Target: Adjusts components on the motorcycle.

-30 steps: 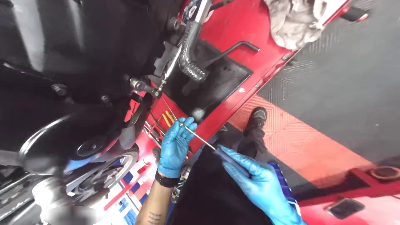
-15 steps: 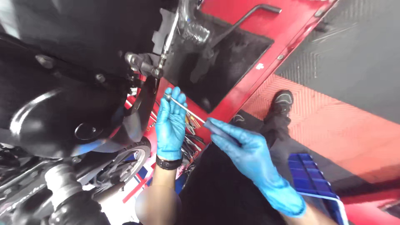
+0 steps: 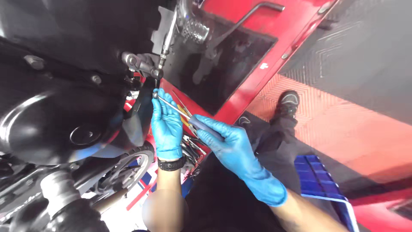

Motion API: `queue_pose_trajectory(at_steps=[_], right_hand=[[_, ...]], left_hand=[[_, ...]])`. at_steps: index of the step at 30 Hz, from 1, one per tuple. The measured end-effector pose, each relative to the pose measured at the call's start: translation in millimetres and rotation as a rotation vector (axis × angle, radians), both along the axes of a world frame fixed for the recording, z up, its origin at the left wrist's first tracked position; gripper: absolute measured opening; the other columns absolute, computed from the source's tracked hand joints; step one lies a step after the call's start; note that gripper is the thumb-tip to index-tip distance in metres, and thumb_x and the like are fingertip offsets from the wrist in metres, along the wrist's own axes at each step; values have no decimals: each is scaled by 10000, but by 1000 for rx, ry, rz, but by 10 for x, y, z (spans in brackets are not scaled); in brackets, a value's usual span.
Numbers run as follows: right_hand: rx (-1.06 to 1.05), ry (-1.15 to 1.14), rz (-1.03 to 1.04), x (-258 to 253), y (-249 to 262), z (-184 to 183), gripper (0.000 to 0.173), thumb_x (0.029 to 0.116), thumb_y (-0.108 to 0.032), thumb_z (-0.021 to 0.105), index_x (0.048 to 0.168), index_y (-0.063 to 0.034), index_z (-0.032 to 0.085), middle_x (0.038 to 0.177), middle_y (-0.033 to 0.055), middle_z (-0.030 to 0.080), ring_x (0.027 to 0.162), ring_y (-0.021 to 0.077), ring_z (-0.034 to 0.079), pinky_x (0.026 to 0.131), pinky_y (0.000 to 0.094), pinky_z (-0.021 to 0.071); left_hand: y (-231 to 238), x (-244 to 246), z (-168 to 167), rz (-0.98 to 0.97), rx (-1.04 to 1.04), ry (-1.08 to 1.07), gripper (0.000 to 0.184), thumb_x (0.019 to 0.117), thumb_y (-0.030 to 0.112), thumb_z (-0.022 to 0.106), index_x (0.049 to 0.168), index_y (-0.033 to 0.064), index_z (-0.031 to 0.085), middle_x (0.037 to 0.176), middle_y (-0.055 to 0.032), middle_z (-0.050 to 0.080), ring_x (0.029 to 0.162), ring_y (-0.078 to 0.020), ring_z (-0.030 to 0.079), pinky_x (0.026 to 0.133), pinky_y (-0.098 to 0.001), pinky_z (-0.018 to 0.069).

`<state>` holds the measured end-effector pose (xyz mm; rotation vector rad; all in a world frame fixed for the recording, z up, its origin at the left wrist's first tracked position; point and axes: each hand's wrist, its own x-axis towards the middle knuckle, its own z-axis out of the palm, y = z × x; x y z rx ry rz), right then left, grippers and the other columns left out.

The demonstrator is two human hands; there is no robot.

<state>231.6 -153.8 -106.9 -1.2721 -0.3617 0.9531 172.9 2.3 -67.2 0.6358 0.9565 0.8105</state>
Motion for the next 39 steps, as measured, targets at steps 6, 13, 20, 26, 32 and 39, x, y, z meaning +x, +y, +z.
queue_pose_trajectory(at_steps=[6,13,20,26,32,39], right_hand=[[-5,67,22,19,116,105,307,1004,-194,641,1292,-124,721,1144,-32,764,824,-14,694,730,181,584],[63,138,27,52,114,71,310,1004,-129,632,1301,-81,704,1168,-18,752,780,-17,670,688,165,571],[53,211,40,18,50,-1,319,1004,-107,631,1313,-80,699,1149,-11,755,688,5,645,583,172,547],[-7,261,59,25,98,-4,330,999,-105,617,1315,-90,708,1012,35,771,562,47,584,476,182,483],[-24,356,47,35,97,38,321,996,-82,597,1294,-51,713,838,52,743,496,21,523,430,166,432],[-50,365,57,44,52,118,325,1007,-64,581,1308,-46,700,1080,69,765,534,-5,541,449,153,444]], left_hand=[[-10,30,-15,99,28,146,310,1114,211,373,1208,89,642,1108,-20,731,1038,-106,706,928,-260,573],[101,-165,-230,66,-31,-254,251,1081,136,407,1214,21,587,1242,-147,679,1182,-245,669,1047,-349,525],[98,-182,-373,87,-5,-301,233,1068,115,461,1222,26,610,1275,-156,679,1188,-274,672,1037,-378,538],[126,-147,-437,128,1,-393,241,1003,29,543,1208,1,667,1329,-180,665,1234,-277,651,1085,-370,499],[131,-99,-505,141,3,-503,225,963,22,607,1149,16,735,1294,-194,689,1235,-317,657,1102,-417,496],[115,-96,-518,210,-41,-414,240,959,-18,607,1179,-12,703,1251,-215,702,1199,-339,678,1089,-432,516]])
